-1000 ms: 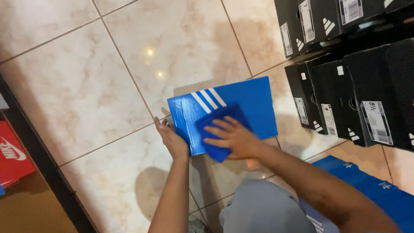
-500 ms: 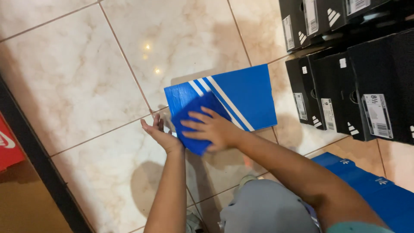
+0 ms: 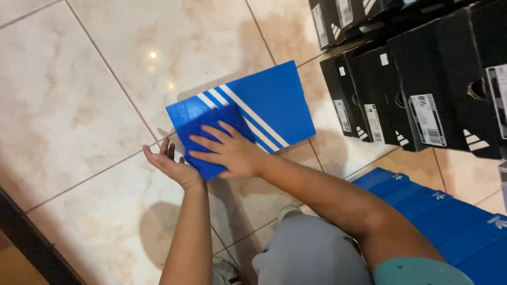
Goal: Cleaning and inspecting shoe boxes using a cloth
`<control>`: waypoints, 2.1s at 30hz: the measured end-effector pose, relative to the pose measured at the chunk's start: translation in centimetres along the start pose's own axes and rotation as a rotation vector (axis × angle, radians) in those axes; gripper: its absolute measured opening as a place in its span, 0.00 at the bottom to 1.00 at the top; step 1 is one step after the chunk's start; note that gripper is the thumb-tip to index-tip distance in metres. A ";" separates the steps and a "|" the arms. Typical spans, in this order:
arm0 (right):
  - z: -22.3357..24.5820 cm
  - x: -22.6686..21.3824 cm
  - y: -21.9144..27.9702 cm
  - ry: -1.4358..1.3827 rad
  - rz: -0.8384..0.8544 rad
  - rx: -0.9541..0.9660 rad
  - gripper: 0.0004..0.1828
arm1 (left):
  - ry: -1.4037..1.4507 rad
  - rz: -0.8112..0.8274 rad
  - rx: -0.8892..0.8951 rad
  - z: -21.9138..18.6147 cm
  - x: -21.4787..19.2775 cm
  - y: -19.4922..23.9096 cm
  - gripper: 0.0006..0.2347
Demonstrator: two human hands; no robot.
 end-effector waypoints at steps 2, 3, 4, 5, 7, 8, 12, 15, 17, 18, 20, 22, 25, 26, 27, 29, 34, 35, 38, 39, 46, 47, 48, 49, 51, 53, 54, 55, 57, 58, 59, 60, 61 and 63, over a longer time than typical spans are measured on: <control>-0.4 -1.5 3.4 -0.120 0.067 -0.021 0.47 | -0.087 0.044 0.020 -0.6 0.4 0.2 0.25; -2.7 -2.2 4.5 -0.118 0.059 -0.019 0.47 | -0.086 0.048 0.026 -0.4 0.9 0.0 0.25; -5.2 -2.9 5.6 -0.074 0.060 0.066 0.50 | -0.238 0.142 0.101 -0.4 1.7 -0.2 0.24; -7.4 -3.3 6.7 -0.038 0.062 0.144 0.53 | -0.397 0.227 0.175 -0.3 2.1 -0.3 0.26; -11.4 -4.3 6.9 -0.003 0.103 0.335 0.50 | -0.547 0.320 0.145 -3.4 3.0 0.6 0.28; -13.7 -4.8 7.4 0.039 0.150 0.531 0.55 | -0.692 0.419 0.106 -4.7 3.5 1.3 0.31; -10.4 -3.6 3.8 0.085 0.090 0.679 0.56 | -0.806 0.422 0.065 -4.8 3.7 1.1 0.29; -4.1 -1.6 4.5 0.062 0.200 0.377 0.60 | -0.828 0.429 0.039 -4.5 3.6 0.8 0.28; -1.7 -2.8 6.8 0.004 0.141 0.330 0.49 | -0.851 0.420 0.025 -4.3 3.7 0.8 0.28; -2.8 -3.0 7.6 0.010 0.141 0.332 0.49 | -0.845 0.423 0.027 -5.1 4.0 1.0 0.28; -6.5 -3.7 10.1 0.005 0.025 0.934 0.55 | -0.839 0.412 0.020 -6.9 4.3 1.6 0.28; -8.5 -5.7 9.3 -0.106 -0.138 1.069 0.52 | -0.848 0.405 0.016 -7.2 4.5 1.5 0.29; -13.3 -6.3 8.4 -0.419 -0.287 1.336 0.51 | -0.882 0.407 0.000 -8.1 4.7 2.0 0.34; -15.2 -5.9 7.9 -0.617 -0.274 1.460 0.52 | -0.896 0.410 -0.005 -8.5 4.8 2.1 0.37; -16.6 -6.0 7.2 -0.618 -0.271 1.460 0.52 | -0.897 0.409 -0.008 -8.5 4.8 2.1 0.37; -19.1 -6.1 5.7 -0.988 -0.396 1.429 0.34 | -0.893 0.419 -0.026 -8.6 4.9 2.1 0.41; -15.0 -7.6 8.3 -1.329 -0.372 1.584 0.49 | -0.858 0.422 -0.041 -8.9 5.0 2.2 0.40; -14.2 -7.3 9.7 -1.305 -0.296 1.664 0.51 | -0.867 0.417 -0.047 -8.6 4.9 2.2 0.40; -10.1 -11.4 9.7 -1.302 -0.229 1.822 0.52 | -0.876 0.415 -0.068 -8.8 5.0 2.2 0.40; -11.5 -10.0 10.3 -1.301 -0.227 1.819 0.52 | -0.874 0.412 -0.069 -8.9 5.1 2.1 0.40; -18.4 -7.1 5.4 -1.478 -0.327 1.581 0.52 | -0.860 0.410 -0.073 -9.4 5.2 2.2 0.40; -19.7 -6.2 5.0 -1.494 -0.350 1.527 0.50 | -0.848 0.408 -0.062 -9.8 5.4 2.3 0.39; -18.8 -6.1 6.0 -1.494 -0.350 1.532 0.50 | -0.850 0.411 -0.064 -9.6 5.0 2.4 0.39; -18.2 -6.2 6.8 -1.472 -0.332 1.572 0.50 | -0.843 0.411 -0.070 -9.5 5.1 2.4 0.39; -15.9 -7.3 8.7 -1.444 -0.320 1.608 0.51 | -0.829 0.414 -0.073 -9.5 5.3 2.2 0.39; -12.0 -8.4 11.3 -1.567 -0.340 1.830 0.49 | -0.835 0.410 -0.090 -9.3 5.2 2.2 0.40; -12.8 -6.1 13.9 -1.560 -0.336 1.830 0.49 | -0.830 0.408 -0.095 -8.9 5.2 2.2 0.40; -13.8 -3.6 16.2 -1.587 -0.313 1.868 0.52 | -0.833 0.400 -0.085 -8.7 5.1 2.0 0.40; -15.0 -2.0 16.5 -1.617 -0.276 1.911 0.54 | -0.845 0.387 -0.082 -8.3 4.9 1.8 0.40; -15.3 -3.1 14.5 -1.622 -0.268 1.862 0.53 | -0.854 0.390 -0.068 -8.2 5.0 1.7 0.40; -15.7 -4.2 12.5 -1.629 -0.264 1.810 0.53 | -0.863 0.393 -0.051 -8.1 5.2 1.6 0.40; -17.6 -2.9 11.5 -1.636 -0.253 1.811 0.53 | -0.870 0.387 -0.054 -8.0 4.9 1.8 0.40; -19.8 -2.0 9.9 -1.646 -0.301 1.717 0.50 | -0.863 0.389 -0.051 -8.0 4.9 1.9 0.40; -21.6 -1.5 8.2 -1.654 -0.347 1.625 0.48 | -0.856 0.392 -0.049 -8.0 4.9 1.9 0.40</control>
Point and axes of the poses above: each hand's wrist, its own y-axis away from the middle knuckle, its own x-axis out of the palm, z = x × y, the point moved 3 cm from there along -y, towards the middle knuckle, and after that the axes turned 7 degrees about x, right-handed, at the moved point
